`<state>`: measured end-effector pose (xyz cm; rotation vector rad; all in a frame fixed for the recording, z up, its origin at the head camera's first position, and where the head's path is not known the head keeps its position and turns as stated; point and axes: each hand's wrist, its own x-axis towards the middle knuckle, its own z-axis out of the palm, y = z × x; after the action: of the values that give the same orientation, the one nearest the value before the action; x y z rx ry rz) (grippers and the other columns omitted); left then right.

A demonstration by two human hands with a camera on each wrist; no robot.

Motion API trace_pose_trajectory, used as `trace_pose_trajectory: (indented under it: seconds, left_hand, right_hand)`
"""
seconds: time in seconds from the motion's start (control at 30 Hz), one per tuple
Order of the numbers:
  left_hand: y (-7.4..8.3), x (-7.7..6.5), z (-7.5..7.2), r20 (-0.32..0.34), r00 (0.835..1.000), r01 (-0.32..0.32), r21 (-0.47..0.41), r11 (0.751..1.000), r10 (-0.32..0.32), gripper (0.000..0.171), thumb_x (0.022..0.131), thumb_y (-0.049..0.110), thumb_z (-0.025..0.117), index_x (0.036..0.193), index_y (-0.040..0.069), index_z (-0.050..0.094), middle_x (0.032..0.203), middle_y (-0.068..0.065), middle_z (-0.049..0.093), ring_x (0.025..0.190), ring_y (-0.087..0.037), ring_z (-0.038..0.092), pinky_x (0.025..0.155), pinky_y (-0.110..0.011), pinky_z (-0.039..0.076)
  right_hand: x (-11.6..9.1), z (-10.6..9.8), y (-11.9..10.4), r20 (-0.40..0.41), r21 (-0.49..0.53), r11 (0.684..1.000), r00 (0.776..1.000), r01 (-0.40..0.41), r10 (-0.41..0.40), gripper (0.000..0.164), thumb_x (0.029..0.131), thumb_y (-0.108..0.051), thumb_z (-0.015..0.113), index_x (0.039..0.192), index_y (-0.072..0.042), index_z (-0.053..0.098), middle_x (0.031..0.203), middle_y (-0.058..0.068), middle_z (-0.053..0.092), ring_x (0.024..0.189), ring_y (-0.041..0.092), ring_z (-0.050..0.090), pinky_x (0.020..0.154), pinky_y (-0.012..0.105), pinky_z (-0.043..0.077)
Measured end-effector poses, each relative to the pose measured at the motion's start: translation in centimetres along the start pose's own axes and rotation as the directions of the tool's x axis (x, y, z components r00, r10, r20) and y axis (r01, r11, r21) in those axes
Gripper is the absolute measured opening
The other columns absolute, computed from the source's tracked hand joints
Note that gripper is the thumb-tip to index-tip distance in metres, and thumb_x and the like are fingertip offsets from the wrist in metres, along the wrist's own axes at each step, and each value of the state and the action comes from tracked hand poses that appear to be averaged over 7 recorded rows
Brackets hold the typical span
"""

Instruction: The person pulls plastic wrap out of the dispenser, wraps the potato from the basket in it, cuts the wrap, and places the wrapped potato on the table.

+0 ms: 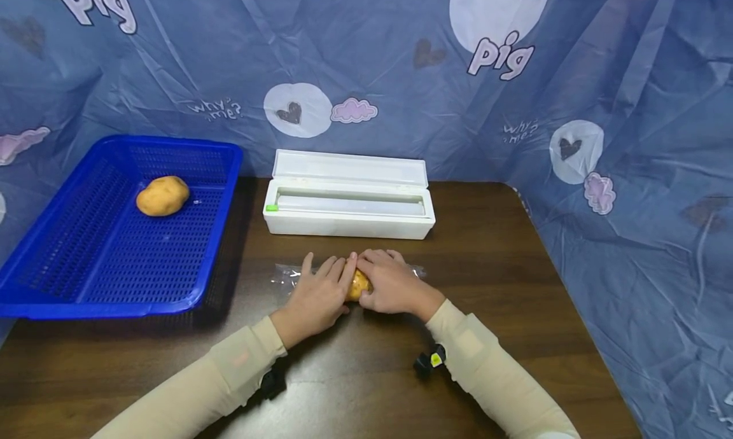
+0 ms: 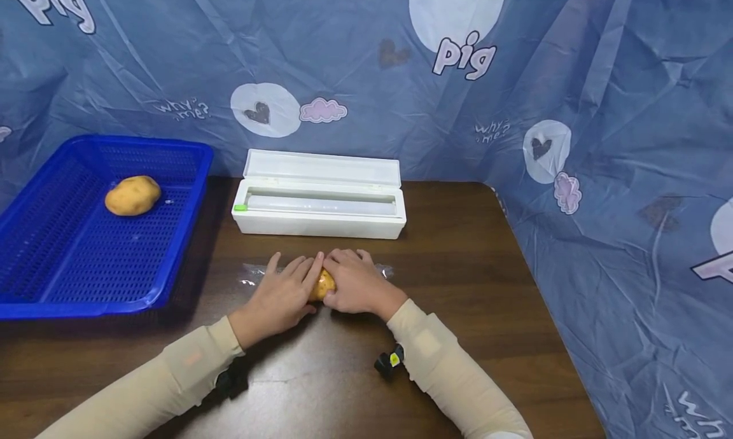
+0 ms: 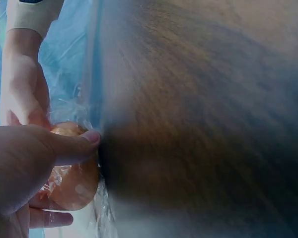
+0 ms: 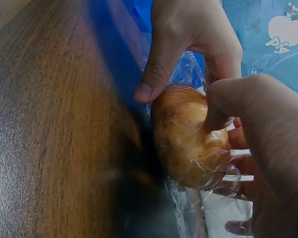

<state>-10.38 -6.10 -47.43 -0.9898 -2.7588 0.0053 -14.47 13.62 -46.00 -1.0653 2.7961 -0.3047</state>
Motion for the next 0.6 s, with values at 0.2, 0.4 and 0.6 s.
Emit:
trace_pose_trajectory:
  seconds: [0.2, 0.4, 0.6]
  left_hand:
    - [-0.09, -0.05, 0.04, 0.034, 0.999, 0.007, 0.013, 1.0, -0.008, 0.102, 0.078, 0.049, 0.084, 0.151, -0.005, 0.038, 0.136, -0.019, 0.059, 0.123, -0.033, 0.058, 0.102, -0.068, 0.036]
    - [-0.13, 0.06, 0.01, 0.045, 0.999, -0.009, 0.023, 1.0, 0.008, 0.099, 0.079, 0.049, 0.083, 0.15, -0.006, 0.04, 0.134, -0.019, 0.06, 0.122, -0.034, 0.059, 0.101, -0.069, 0.036]
    - [-0.13, 0.15, -0.03, 0.061, 0.998, -0.004, 0.016, 1.0, 0.003, 0.099, 0.08, 0.047, 0.083, 0.151, -0.005, 0.038, 0.133, -0.019, 0.06, 0.122, -0.034, 0.059, 0.103, -0.07, 0.035]
  right_hand:
    - [-0.06, 0.31, -0.11, -0.011, -0.009, 1.0, 1.0, 0.0, 0.0, 0.064, 0.081, -0.031, 0.059, 0.141, -0.009, 0.058, 0.131, 0.005, 0.058, 0.123, 0.026, 0.052, 0.107, 0.062, 0.032]
    - [-0.47, 0.24, -0.3, 0.026, -0.035, 0.999, 1.0, -0.006, 0.007, 0.066, 0.085, -0.032, 0.06, 0.147, -0.009, 0.052, 0.139, 0.006, 0.055, 0.131, 0.028, 0.047, 0.109, 0.067, 0.027]
    - [-0.81, 0.33, -0.57, 0.125, -0.105, 0.994, 0.991, -0.032, 0.045, 0.096, 0.083, -0.042, 0.08, 0.159, -0.012, 0.029, 0.146, 0.006, 0.05, 0.141, 0.034, 0.036, 0.11, 0.073, 0.017]
